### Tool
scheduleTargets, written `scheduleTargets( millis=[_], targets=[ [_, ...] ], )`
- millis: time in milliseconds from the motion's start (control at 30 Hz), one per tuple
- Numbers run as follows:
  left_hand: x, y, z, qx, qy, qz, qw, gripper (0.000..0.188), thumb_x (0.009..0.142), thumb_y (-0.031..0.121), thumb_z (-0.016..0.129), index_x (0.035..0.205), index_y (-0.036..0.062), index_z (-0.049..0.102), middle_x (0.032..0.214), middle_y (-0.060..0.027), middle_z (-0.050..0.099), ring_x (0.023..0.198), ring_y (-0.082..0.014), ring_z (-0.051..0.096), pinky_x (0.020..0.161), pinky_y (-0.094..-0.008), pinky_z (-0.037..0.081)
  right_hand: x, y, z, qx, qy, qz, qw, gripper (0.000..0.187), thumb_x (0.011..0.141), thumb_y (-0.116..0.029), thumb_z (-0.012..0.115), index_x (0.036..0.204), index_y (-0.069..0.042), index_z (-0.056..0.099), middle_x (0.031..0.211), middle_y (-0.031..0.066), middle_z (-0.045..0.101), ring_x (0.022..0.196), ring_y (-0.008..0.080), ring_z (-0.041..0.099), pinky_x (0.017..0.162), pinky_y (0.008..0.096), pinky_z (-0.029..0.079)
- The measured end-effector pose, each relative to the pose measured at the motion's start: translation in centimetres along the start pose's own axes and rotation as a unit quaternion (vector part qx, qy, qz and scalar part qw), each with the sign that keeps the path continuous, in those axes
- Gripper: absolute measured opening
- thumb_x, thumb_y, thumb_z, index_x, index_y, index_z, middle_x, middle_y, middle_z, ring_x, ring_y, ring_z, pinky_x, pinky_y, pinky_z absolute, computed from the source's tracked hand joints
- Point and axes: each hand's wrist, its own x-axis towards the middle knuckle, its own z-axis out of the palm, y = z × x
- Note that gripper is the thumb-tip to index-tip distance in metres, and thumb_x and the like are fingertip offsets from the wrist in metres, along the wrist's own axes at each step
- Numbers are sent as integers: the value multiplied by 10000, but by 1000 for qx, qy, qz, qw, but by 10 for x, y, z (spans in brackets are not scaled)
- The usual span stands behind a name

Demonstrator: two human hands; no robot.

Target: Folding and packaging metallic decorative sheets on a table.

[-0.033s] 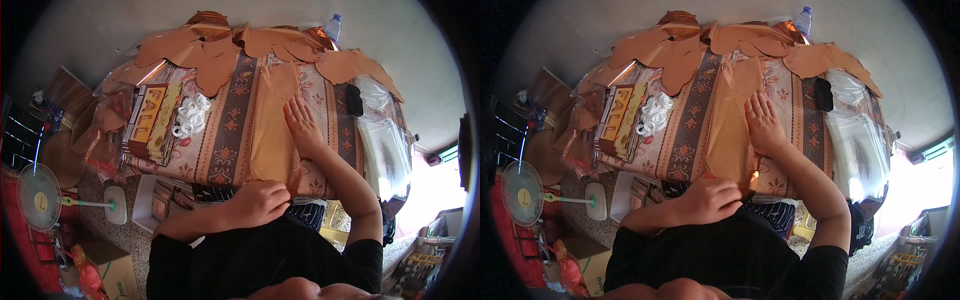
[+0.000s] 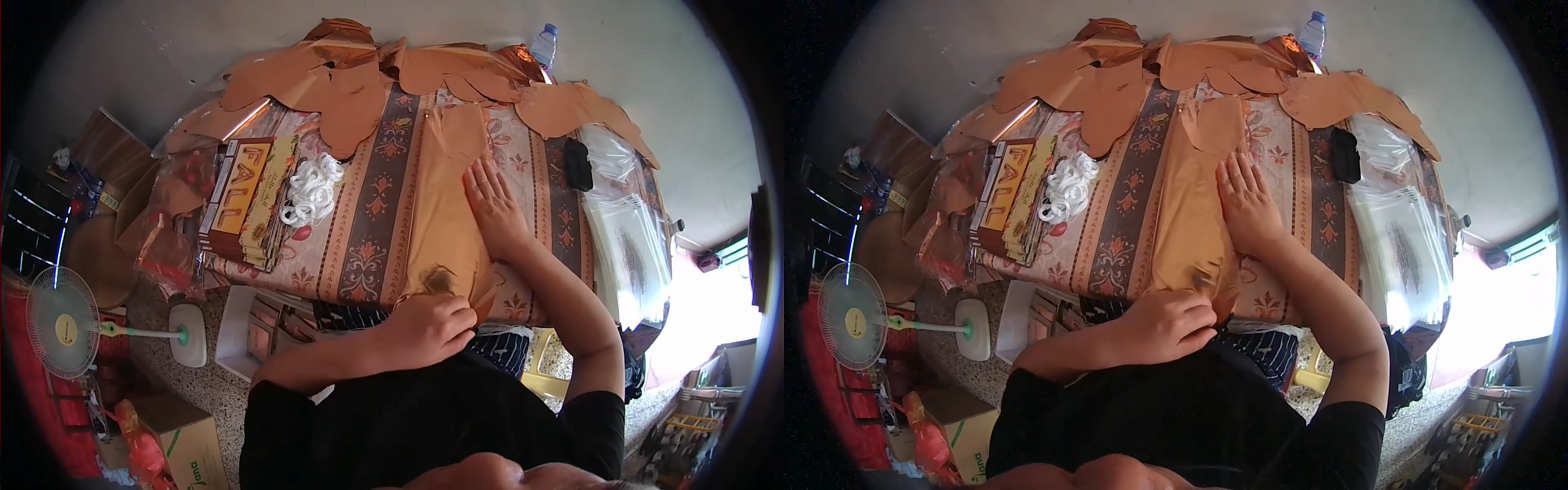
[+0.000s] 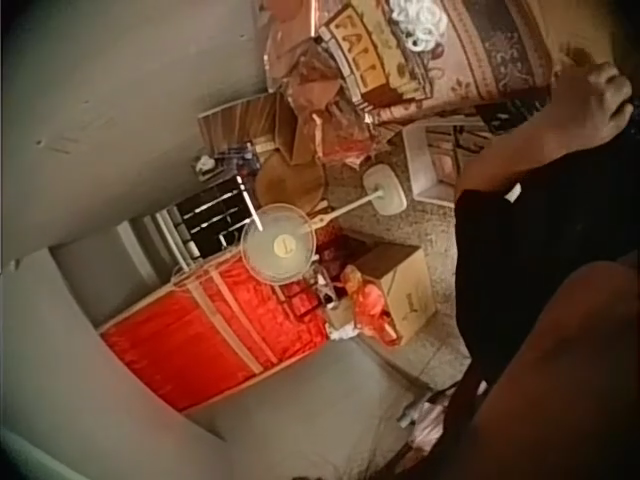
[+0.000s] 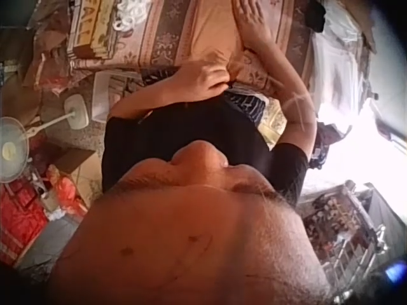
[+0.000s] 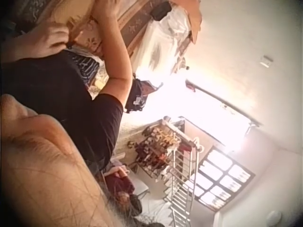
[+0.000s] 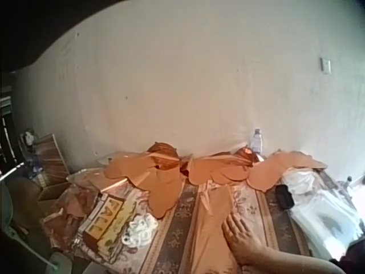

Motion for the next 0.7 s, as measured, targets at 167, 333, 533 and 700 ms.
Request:
scheduleTargets(
  millis=[167, 333, 533, 700],
  targets=[
    [10, -13, -25, -98, -79, -34, 991, 128, 859, 137, 672, 899, 34, 608, 869, -97, 610, 753, -248, 644, 655, -335, 520, 3, -2, -20, 198, -27, 40, 979, 753, 900, -438, 526, 1421, 67, 322, 1504, 256, 288, 1443, 354, 203, 1177, 448, 146],
    [-3, -58, -73, 27, 89, -113, 989, 133, 889, 119, 648, 963, 12, 627, 988, -105, 632, 898, -255, 635, 796, -362, 516, 6, -2, -29, 255, -43, 60, 964, 820, 906, -515, 463, 1429, 94, 297, 1507, 278, 273, 1442, 380, 191, 1178, 456, 136],
    [-6, -107, -61, 198, 42, -65, 977, 525, 916, 347, 613, 1303, 4, 523, 1415, -175, 453, 1358, -326, 383, 1096, -457, 334, 4, -2, -24, 231, -29, 47, 971, 798, 916, -506, 461, 1430, 83, 303, 1504, 272, 284, 1436, 378, 213, 1176, 455, 149],
    [7, -108, -55, 213, -50, -39, 975, 695, 920, 481, 555, 1398, -6, 422, 1471, -180, 383, 1405, -330, 305, 1148, -462, 248, 2, -2, -16, 199, -12, 42, 979, 726, 950, -465, 424, 1426, 73, 321, 1501, 260, 298, 1433, 362, 231, 1176, 458, 154]
  ],
)
